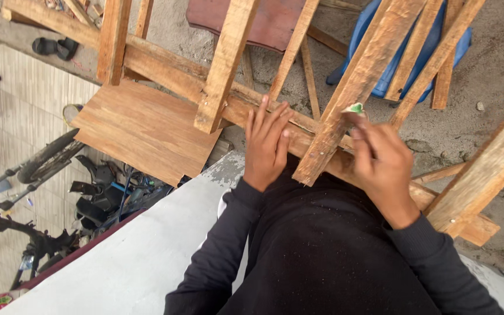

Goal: The person sands the surface and edges of a wooden frame assembly using a small piece of sandpaper held by hand.

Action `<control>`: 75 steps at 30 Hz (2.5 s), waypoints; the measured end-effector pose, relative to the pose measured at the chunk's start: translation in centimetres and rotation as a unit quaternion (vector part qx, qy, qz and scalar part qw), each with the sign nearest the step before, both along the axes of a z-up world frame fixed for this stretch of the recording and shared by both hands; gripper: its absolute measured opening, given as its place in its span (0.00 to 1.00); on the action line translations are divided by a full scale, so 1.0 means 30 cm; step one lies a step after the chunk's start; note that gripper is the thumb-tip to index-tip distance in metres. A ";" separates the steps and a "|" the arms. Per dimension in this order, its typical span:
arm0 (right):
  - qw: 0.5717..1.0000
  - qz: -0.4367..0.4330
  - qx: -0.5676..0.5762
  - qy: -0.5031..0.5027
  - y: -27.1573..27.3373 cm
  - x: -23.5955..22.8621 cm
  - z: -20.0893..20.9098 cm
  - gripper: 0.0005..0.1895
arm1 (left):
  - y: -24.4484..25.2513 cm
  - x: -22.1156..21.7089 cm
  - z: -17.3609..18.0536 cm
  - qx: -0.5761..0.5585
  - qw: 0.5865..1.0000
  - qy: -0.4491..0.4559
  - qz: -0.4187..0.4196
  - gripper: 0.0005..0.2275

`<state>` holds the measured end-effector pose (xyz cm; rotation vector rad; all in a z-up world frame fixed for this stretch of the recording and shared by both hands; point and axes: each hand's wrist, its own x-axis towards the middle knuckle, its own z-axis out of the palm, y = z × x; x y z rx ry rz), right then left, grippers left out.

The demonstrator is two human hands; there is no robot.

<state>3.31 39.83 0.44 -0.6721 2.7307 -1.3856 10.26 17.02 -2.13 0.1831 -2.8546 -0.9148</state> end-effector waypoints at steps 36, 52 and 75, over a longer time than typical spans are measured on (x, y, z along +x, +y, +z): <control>0.995 0.009 -0.048 -0.085 -0.028 -0.019 -0.109 0.13 | -0.044 -0.004 -0.060 -0.018 1.000 0.020 -0.006 0.14; 0.959 0.101 0.136 0.229 -0.354 -0.043 0.183 0.12 | -0.488 -0.084 0.068 -0.010 0.999 0.039 0.019 0.17; 0.869 0.193 0.210 -0.404 -0.725 -0.155 -0.054 0.21 | -0.567 -0.181 0.114 0.182 0.980 -0.036 -0.072 0.22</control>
